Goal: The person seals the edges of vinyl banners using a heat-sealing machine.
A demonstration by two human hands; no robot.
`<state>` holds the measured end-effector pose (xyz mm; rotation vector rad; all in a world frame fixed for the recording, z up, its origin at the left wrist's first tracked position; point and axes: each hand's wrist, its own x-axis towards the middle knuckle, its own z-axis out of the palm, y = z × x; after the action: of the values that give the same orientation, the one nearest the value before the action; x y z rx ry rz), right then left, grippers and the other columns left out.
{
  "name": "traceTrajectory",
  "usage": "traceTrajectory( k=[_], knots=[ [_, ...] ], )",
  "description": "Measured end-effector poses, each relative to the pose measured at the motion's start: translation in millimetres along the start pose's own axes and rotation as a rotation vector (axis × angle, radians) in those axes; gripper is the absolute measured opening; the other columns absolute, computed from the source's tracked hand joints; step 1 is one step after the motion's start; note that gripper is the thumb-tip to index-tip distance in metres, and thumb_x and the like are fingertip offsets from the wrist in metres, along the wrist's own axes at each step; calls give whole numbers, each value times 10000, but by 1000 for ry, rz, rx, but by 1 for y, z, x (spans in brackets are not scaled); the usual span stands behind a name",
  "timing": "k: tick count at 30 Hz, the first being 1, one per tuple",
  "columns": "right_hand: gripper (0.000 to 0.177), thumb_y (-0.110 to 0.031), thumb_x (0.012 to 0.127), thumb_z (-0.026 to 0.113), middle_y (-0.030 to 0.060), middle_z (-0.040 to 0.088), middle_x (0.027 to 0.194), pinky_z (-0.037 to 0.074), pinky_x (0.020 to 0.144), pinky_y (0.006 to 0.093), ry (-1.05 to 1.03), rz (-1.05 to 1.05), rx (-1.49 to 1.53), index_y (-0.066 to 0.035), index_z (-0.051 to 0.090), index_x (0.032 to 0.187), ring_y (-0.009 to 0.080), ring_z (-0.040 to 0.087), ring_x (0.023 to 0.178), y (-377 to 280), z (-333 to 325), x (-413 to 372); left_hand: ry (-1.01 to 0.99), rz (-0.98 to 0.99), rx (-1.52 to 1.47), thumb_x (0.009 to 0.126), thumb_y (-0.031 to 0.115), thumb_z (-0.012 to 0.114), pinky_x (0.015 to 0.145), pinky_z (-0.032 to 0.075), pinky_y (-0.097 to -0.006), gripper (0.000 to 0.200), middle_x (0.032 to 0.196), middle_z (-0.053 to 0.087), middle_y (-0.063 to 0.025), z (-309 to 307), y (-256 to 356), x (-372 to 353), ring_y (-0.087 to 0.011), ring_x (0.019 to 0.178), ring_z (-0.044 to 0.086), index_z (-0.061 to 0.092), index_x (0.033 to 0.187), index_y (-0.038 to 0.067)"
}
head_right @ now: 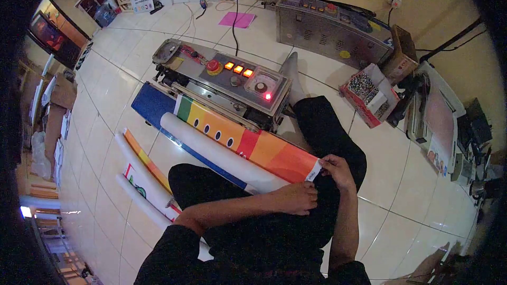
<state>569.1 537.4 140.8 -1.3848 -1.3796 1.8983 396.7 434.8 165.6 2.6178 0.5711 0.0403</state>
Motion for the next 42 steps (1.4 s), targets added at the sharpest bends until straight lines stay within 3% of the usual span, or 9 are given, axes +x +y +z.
traceTrajectory(
  k=[2,6,8,18,24,26,32,39,42],
  knots=[
    [143,-184,906,659,8,648,779,488,622,244,-14,-13,6,-43,661,882,94,600,691,2,3,5,285,-261,65,810,381,679,1040,357,-435,458,1155,611,-116,10,13,-10,-268,1178,525,625,1137,66],
    [138,-177,915,650,-5,638,760,454,631,244,-51,-27,15,-45,665,880,87,574,674,-1,11,10,368,-473,35,833,391,668,1063,328,-498,506,1241,554,-128,16,32,-27,-280,1245,473,572,1211,69],
    [139,-178,916,649,-4,639,761,459,634,248,-60,-44,17,-45,663,881,88,576,673,-1,14,11,531,-569,-5,845,377,667,1063,319,-534,491,1226,556,-148,14,41,-34,-307,1230,481,578,1210,62],
    [137,-181,902,663,10,649,775,486,650,250,-91,-55,-18,-50,657,862,96,596,694,-3,26,26,578,-636,18,842,310,679,1061,308,-583,464,1267,547,-171,20,43,-48,-333,1240,486,584,1227,70],
    [130,-177,910,662,-15,638,778,478,630,228,-76,-34,12,-60,650,854,70,572,679,-12,41,27,569,-659,-11,871,270,641,1098,251,-603,454,1362,485,-162,12,53,-59,-331,1326,393,565,1257,46],
    [130,-177,902,667,-18,631,752,457,614,225,-64,-24,24,-66,642,839,72,572,663,-19,48,26,571,-749,-20,861,253,649,1093,220,-634,443,1380,481,-120,11,54,-62,-316,1324,402,564,1268,102],
    [140,-176,891,673,-26,612,733,425,600,221,-13,-34,31,-76,623,808,64,548,649,-16,62,31,632,-842,21,861,272,638,1109,120,-661,451,1387,473,-122,24,47,-68,-314,1344,371,558,1277,117],
    [154,-180,866,702,-38,579,716,404,593,245,-33,-150,-7,-71,626,788,63,502,649,-7,68,49,664,-945,74,841,313,652,1079,82,-713,499,1397,457,-142,17,41,-79,-343,1364,337,554,1288,117],
    [141,-163,870,692,-30,585,724,407,616,244,-26,-102,-58,-59,632,797,61,509,678,-5,71,56,717,-1005,86,803,371,683,1063,56,-734,567,1415,423,-165,9,38,-88,-366,1384,302,546,1296,124]
  ],
)
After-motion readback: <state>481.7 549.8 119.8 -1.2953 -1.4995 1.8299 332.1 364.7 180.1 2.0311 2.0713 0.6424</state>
